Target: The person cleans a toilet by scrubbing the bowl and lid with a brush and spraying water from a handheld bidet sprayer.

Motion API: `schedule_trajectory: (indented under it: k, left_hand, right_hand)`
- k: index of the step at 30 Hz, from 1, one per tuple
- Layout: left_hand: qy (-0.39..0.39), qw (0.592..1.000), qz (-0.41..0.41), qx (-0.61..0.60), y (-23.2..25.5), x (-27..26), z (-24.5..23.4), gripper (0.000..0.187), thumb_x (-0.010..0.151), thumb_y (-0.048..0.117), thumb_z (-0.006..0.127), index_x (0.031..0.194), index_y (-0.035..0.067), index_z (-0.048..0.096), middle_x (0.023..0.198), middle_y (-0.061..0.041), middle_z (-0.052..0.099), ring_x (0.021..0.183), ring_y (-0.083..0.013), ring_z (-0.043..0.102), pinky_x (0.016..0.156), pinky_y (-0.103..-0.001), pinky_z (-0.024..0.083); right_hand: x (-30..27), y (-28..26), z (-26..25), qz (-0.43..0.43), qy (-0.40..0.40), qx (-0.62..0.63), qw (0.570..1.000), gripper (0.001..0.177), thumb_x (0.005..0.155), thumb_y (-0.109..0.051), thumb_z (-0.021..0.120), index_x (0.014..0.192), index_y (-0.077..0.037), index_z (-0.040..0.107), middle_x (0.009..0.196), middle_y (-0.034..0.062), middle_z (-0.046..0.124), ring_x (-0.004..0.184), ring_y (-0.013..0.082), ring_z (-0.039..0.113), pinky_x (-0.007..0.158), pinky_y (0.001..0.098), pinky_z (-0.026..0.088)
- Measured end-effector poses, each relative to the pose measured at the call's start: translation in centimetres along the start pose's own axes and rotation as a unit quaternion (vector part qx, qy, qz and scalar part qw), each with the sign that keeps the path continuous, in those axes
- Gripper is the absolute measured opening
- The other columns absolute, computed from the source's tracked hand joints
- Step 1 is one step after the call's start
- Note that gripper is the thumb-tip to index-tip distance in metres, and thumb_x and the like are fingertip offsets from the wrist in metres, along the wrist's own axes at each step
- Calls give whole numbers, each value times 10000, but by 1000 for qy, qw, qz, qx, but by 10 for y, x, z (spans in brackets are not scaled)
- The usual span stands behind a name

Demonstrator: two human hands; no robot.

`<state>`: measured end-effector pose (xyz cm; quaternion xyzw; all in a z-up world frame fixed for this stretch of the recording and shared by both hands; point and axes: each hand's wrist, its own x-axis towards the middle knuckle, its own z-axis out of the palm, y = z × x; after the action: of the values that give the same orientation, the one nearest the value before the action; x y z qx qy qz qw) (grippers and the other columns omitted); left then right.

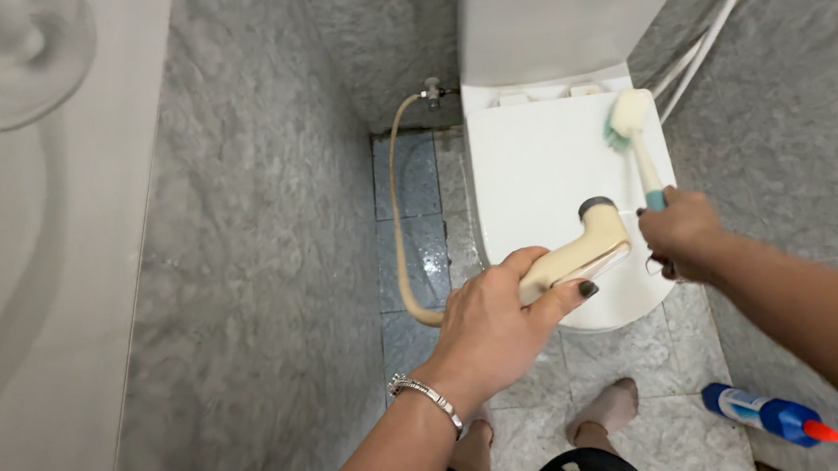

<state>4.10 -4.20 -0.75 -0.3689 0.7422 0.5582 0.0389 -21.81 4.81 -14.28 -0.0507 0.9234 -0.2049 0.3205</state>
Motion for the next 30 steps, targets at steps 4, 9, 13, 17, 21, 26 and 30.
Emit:
schedule_trajectory:
  k: [4, 9, 13, 17, 21, 26, 30]
  left_hand:
    - [-10, 1000, -6, -5, 0, -2, 2, 457, 879, 444, 649, 1243, 172, 699, 835, -74, 764, 766, -211, 750, 716, -392, 564]
    - [-22, 1000, -8, 8, 5, -3, 8, 444, 876, 452, 654, 1225, 182, 701, 779, -71, 752, 718, -208, 741, 680, -382, 554]
    - [-5, 1000, 6, 1, 6, -6, 9, 459, 878, 454, 669, 1239, 172, 688, 782, -69, 747, 733, -206, 744, 695, -383, 560]
    - [-24, 1000, -1, 4, 1, -10, 7, 430, 888, 447, 660, 1210, 166, 696, 785, -68, 751, 747, -206, 745, 716, -390, 561]
    - [-23, 1000, 15, 12, 1, -11, 9, 403, 882, 412, 669, 1201, 171, 718, 763, -75, 746, 729, -213, 740, 710, -391, 552]
    - [-36, 999, 5, 6, 7, -8, 13, 401, 880, 401, 673, 1205, 169, 703, 761, -60, 743, 703, -198, 735, 681, -383, 559]
    - [-52, 998, -20, 3, 8, -8, 14, 389, 880, 406, 676, 1198, 184, 702, 770, -51, 750, 710, -177, 736, 679, -380, 564]
  right_hand:
    - [-5, 42, 26, -160, -9, -126, 979, 656, 892, -177, 616, 1532, -215, 479, 984, 275, 765, 759, 360, 727, 641, 473, 584]
    - [-11, 44, 37, -289, -41, -243, 925, 353, 900, -352, 721, 1164, -119, 708, 1055, 200, 775, 940, 341, 726, 784, 417, 583]
    - [-14, 15, -8, -12, -30, -155, 987, 588, 1000, -305, 603, 1565, -327, 441, 968, 261, 759, 721, 347, 693, 584, 462, 581]
    - [-8, 22, -14, 26, 4, 17, 1000, 441, 996, -206, 603, 1436, -172, 613, 960, 265, 691, 626, 274, 554, 477, 481, 461]
    - [-26, 58, 19, -64, 4, -116, 991, 658, 962, -205, 625, 1583, -199, 409, 955, 300, 769, 700, 370, 761, 648, 495, 605]
    - [-57, 72, 24, -162, -69, -256, 950, 378, 974, -334, 580, 1257, -118, 705, 1107, 192, 769, 1051, 378, 728, 917, 500, 562]
    - [-77, 47, -11, -179, -36, -237, 954, 548, 922, -314, 603, 1465, -269, 541, 1052, 227, 746, 978, 389, 731, 900, 486, 556]
